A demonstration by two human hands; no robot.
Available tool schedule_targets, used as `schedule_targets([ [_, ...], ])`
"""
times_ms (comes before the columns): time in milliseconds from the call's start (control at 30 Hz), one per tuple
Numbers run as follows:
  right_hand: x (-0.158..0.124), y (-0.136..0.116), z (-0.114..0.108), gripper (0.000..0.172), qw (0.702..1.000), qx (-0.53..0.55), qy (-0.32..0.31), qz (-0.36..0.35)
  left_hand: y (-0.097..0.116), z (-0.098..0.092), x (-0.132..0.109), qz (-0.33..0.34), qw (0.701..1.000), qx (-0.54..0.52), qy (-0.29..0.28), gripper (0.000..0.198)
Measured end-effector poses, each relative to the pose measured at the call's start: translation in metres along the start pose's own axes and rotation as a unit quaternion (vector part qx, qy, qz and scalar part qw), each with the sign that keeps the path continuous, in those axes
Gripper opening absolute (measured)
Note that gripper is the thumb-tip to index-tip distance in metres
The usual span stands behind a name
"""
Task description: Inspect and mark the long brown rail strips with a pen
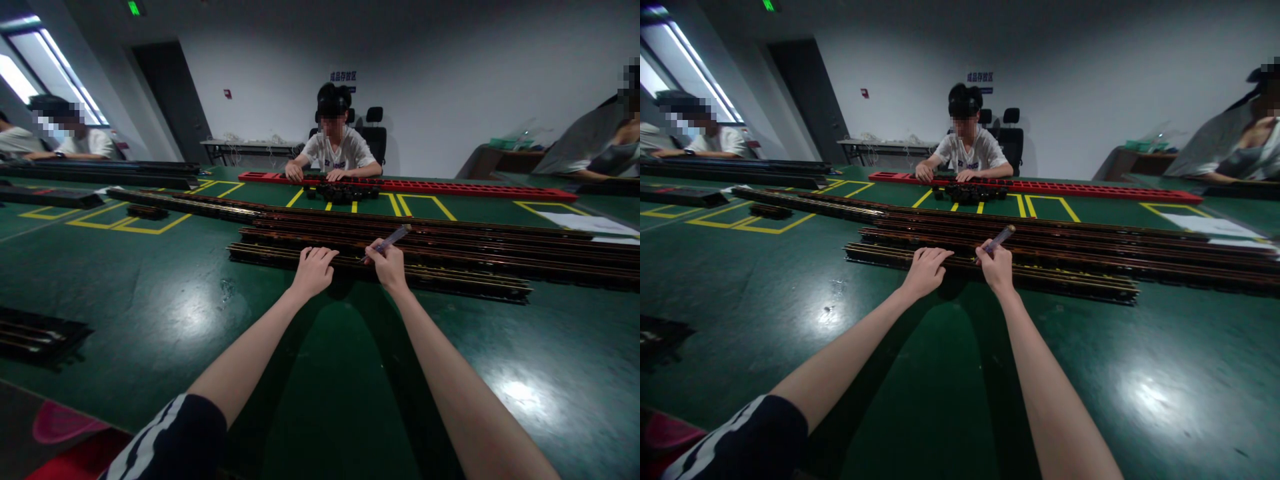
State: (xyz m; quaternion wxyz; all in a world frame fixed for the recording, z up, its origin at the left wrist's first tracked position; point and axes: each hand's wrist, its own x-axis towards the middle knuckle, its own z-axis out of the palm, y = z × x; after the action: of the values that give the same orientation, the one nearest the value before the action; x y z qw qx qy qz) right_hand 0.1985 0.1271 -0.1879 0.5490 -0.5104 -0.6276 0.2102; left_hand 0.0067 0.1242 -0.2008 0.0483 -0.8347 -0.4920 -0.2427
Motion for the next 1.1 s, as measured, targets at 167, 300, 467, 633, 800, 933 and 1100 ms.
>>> schedule_targets([
  [167, -0.0011, -0.0027, 0.0011, 0.019, 1.0, 0.004, 0.01, 0.001, 0.0004, 0.0009, 0.0, 0.006, 1.0, 0.015, -0.007, 0.041],
  [300, -0.0011, -0.0024, 0.0012, 0.018, 1.0, -0.004, 0.009, 0.002, -0.0002, 0.0025, -0.0004, 0.013, 1.0, 0.023, -0.001, 0.037],
  [467, -0.0001, 0.0012, 0.0007, 0.019, 1.0, -0.005, 0.0, 0.0, -0.0008, 0.0038, -0.0006, 0.013, 1.0, 0.028, 0.0, 0.034],
  [633, -0.0007, -0.0003, 0.0009, 0.019, 1.0, -0.004, -0.001, -0.002, 0.0003, 0.0045, -0.0005, 0.016, 0.999, 0.04, 0.001, 0.031],
  [800, -0.001, -0.002, 0.0013, 0.019, 1.0, -0.006, -0.002, -0.005, 0.0014, 0.0053, -0.0003, 0.022, 0.999, 0.043, 0.002, 0.031],
  [933, -0.0016, -0.0026, 0.0024, 0.019, 1.0, -0.002, 0.003, -0.003, 0.0014, 0.005, -0.0002, 0.02, 0.999, 0.037, 0.0, 0.031],
  [1100, -0.0023, -0.0036, 0.0034, 0.02, 1.0, -0.002, -0.007, -0.001, 0.0004, 0.0059, -0.0002, 0.008, 0.999, 0.04, 0.003, 0.03],
])
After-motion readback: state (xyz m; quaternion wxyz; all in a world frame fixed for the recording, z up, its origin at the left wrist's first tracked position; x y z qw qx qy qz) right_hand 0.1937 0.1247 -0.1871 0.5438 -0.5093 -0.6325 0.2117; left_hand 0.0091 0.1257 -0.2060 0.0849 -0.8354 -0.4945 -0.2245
